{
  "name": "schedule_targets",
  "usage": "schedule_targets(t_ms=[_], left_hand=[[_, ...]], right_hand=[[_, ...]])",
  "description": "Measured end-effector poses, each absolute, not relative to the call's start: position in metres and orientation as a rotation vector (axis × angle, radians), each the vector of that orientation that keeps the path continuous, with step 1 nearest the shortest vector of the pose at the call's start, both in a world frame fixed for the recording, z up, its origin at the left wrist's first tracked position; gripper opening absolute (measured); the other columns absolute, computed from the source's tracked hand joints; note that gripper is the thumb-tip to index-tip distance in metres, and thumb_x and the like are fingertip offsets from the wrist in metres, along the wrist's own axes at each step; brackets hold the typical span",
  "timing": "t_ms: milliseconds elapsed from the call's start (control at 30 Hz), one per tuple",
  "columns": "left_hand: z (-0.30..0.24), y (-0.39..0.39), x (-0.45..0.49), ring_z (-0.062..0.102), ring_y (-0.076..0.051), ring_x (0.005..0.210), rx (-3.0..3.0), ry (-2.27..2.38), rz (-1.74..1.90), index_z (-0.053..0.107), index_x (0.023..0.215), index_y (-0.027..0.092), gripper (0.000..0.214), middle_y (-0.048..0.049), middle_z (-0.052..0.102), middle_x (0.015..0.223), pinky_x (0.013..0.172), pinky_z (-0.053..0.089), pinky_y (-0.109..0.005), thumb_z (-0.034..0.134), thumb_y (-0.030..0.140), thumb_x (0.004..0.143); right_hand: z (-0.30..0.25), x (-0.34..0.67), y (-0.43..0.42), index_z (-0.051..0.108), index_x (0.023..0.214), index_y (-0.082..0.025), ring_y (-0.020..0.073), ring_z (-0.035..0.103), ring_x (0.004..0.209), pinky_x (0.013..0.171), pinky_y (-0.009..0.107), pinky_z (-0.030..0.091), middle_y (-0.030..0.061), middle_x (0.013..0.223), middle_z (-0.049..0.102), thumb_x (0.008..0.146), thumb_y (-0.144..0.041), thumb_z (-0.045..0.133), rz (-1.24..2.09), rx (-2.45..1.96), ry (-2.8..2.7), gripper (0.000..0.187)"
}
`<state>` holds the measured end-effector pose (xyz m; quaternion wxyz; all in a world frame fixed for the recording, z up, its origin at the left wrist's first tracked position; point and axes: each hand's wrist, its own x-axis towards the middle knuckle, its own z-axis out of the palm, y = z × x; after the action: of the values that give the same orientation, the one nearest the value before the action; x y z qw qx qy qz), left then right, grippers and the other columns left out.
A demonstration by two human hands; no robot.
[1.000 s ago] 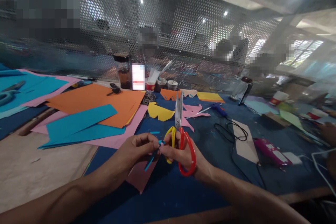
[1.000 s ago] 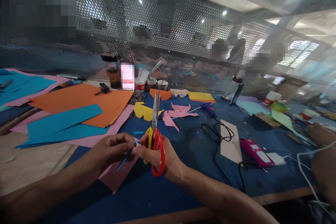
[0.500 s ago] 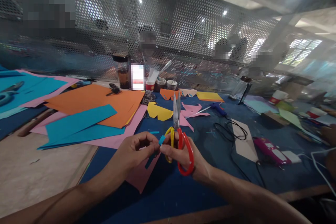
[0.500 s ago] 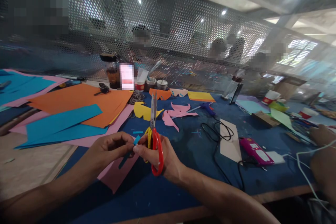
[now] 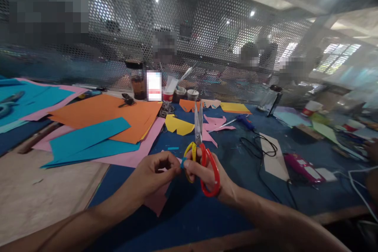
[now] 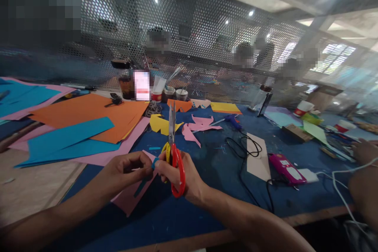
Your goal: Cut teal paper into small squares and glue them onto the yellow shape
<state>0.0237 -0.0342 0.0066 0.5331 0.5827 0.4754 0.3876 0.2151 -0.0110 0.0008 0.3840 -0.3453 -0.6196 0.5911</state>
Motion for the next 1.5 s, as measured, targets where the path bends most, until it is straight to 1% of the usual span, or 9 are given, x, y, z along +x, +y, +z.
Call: schedule_targets(t_ms=[233, 367, 467, 600, 767, 900, 967, 1167, 1500], left_hand=[[0.005, -0.032, 0.025, 0.057, -0.018, 0.071, 1.349, 1.151, 0.932, 0.066, 0.073, 0.02, 0.021, 0.0007, 0.064, 0.073, 0.066, 0.042, -0.03, 0.076, 0.039, 0.073], [0.002, -0.03, 0.027, 0.052, -0.015, 0.063, 1.273, 1.094, 0.978, 0.064, 0.065, 0.019, 0.023, 0.0026, 0.059, 0.066, 0.061, 0.04, -0.027, 0.079, 0.037, 0.069], [0.006, -0.029, 0.025, 0.05, -0.014, 0.059, 1.208, 1.082, 0.99, 0.066, 0.062, 0.019, 0.023, 0.0022, 0.058, 0.061, 0.058, 0.04, -0.027, 0.081, 0.036, 0.065], [0.016, -0.025, 0.017, 0.053, -0.015, 0.062, 1.113, 1.1, 1.091, 0.071, 0.067, 0.019, 0.022, 0.0004, 0.062, 0.065, 0.061, 0.043, -0.027, 0.084, 0.037, 0.066], [0.029, -0.021, 0.004, 0.052, -0.013, 0.065, 0.969, 1.131, 1.273, 0.071, 0.071, 0.021, 0.025, 0.0021, 0.06, 0.067, 0.063, 0.044, -0.023, 0.09, 0.036, 0.066], [0.034, -0.021, -0.003, 0.054, -0.014, 0.072, 0.891, 1.128, 1.358, 0.069, 0.072, 0.021, 0.023, 0.0022, 0.059, 0.077, 0.07, 0.049, -0.024, 0.088, 0.033, 0.068], [0.034, -0.021, -0.005, 0.053, -0.014, 0.072, 0.878, 1.108, 1.374, 0.067, 0.072, 0.022, 0.019, 0.0028, 0.055, 0.076, 0.071, 0.05, -0.024, 0.085, 0.029, 0.071], [0.035, -0.023, -0.007, 0.046, -0.014, 0.067, 0.829, 1.041, 1.372, 0.062, 0.071, 0.021, 0.017, 0.0033, 0.049, 0.071, 0.062, 0.046, -0.022, 0.079, 0.024, 0.073], [0.035, -0.024, -0.001, 0.044, -0.013, 0.066, 0.769, 1.07, 1.38, 0.058, 0.064, 0.021, 0.023, 0.0037, 0.049, 0.068, 0.061, 0.042, -0.022, 0.08, 0.025, 0.07]], right_hand=[[0.006, 0.216, -0.013, 0.059, 0.075, -0.017, 0.0107, 0.053, 0.058, 0.058, 0.023, 0.043, -0.0033, 0.063, 0.056, 0.089, -0.033, 0.07, 1.493, -0.918, -1.644, 0.024], [0.005, 0.216, -0.014, 0.061, 0.086, -0.017, 0.0098, 0.053, 0.057, 0.056, 0.021, 0.043, -0.0042, 0.066, 0.057, 0.092, -0.035, 0.071, 1.517, -0.93, -1.652, 0.021], [0.009, 0.216, -0.009, 0.061, 0.087, -0.017, 0.0095, 0.053, 0.057, 0.056, 0.021, 0.043, -0.0037, 0.068, 0.058, 0.092, -0.042, 0.07, 1.505, -0.946, -1.641, 0.027], [0.017, 0.215, 0.005, 0.06, 0.086, -0.017, 0.008, 0.05, 0.053, 0.05, 0.021, 0.038, -0.0024, 0.072, 0.059, 0.092, -0.056, 0.067, 1.478, -1.016, -1.654, 0.04], [0.009, 0.21, 0.012, 0.054, 0.086, -0.019, 0.0083, 0.045, 0.052, 0.049, 0.019, 0.036, -0.0072, 0.06, 0.048, 0.094, -0.065, 0.063, 1.507, -1.049, -1.789, 0.047], [0.007, 0.206, 0.003, 0.051, 0.091, -0.021, 0.008, 0.045, 0.055, 0.049, 0.018, 0.035, -0.0072, 0.067, 0.047, 0.095, -0.063, 0.063, 1.544, -1.077, -1.843, 0.044], [0.012, 0.206, -0.003, 0.051, 0.091, -0.021, 0.0081, 0.046, 0.057, 0.049, 0.018, 0.036, -0.0067, 0.07, 0.047, 0.095, -0.061, 0.064, 1.554, -1.083, -1.885, 0.043], [0.022, 0.204, -0.015, 0.051, 0.092, -0.02, 0.0086, 0.045, 0.061, 0.051, 0.019, 0.04, -0.005, 0.076, 0.048, 0.096, -0.063, 0.061, 1.602, -1.093, -1.98, 0.044], [0.02, 0.199, -0.022, 0.049, 0.087, -0.021, 0.0083, 0.042, 0.055, 0.045, 0.018, 0.035, -0.0063, 0.068, 0.044, 0.096, -0.066, 0.059, 1.696, -1.077, -1.944, 0.047]])
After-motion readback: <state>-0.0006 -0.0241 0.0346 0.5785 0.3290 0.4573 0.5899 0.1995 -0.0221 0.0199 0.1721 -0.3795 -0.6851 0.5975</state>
